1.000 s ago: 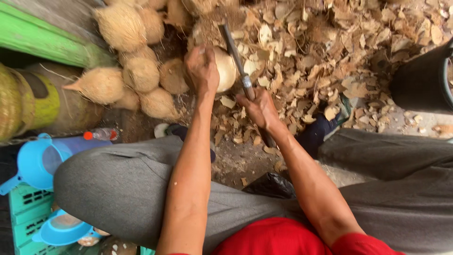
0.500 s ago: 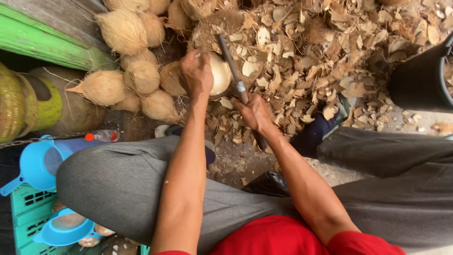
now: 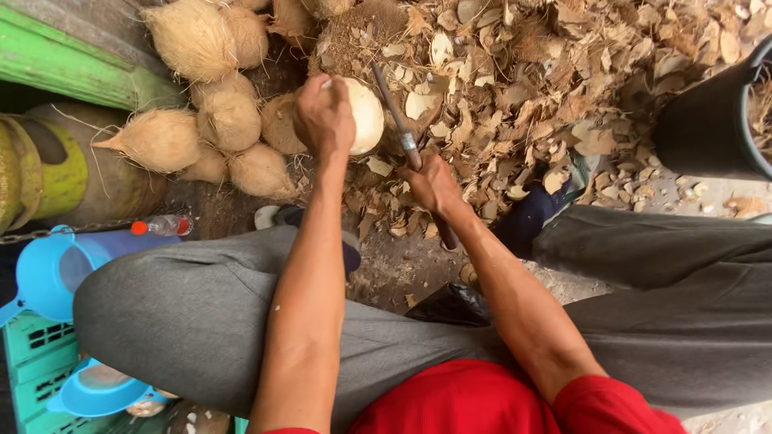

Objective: The person sits on the ground and uses a machete to peel the husk off a coconut. They repeatedly strike and scrape the coconut against a wooden block, removing the fibrous outer layer. The peeled coconut is placed into a green crate nearby.

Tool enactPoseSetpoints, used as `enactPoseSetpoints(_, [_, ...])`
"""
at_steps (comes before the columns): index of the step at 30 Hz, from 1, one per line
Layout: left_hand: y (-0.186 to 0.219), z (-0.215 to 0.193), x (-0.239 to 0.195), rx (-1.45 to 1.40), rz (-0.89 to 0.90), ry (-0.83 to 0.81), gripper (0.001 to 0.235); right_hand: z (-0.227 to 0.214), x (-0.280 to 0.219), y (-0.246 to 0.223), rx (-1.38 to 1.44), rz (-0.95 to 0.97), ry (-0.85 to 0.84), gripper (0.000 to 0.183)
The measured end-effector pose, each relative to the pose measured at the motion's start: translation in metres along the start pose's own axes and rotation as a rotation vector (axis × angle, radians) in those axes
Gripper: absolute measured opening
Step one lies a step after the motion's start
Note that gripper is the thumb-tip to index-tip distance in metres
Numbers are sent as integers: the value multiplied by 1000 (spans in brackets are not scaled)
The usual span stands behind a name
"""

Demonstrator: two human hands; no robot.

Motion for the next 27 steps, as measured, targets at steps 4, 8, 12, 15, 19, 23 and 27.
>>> enactPoseSetpoints(4, [-5,-4,0,35,97,23,22,0,4,-6,109,55,-11,26])
enactPoseSetpoints(8, [8,5,6,-4,4,-57,23,-4,1,-4,31,-4,28,30])
enactPoseSetpoints(12, [4,-10,3,73,93,67,25,17,4,3,153,120,-9,27])
enactPoseSetpoints(15, [8,-2,1,51,4,24,23,7,14,17,263,-28,-7,20])
enactPoseSetpoints(19, [6,1,7,102,-23,4,23,7,21,27,455,-383,89,34])
enactPoseSetpoints(23, [2,-2,8,-13,-86,-51,24,20,16,19,359,-380,114,20])
enactPoseSetpoints(27, [2,2,5,47,-55,-26,23,24,9,7,279,-316,-4,17])
Point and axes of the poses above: each hand's wrist, its own x-axis towards the middle knuckle, its own z-axis out of the palm, y = z × x, the point moved 1 cm from there along x, towards the middle knuckle, and after that the axes turned 5 degrees about z, right-handed, at the moved point
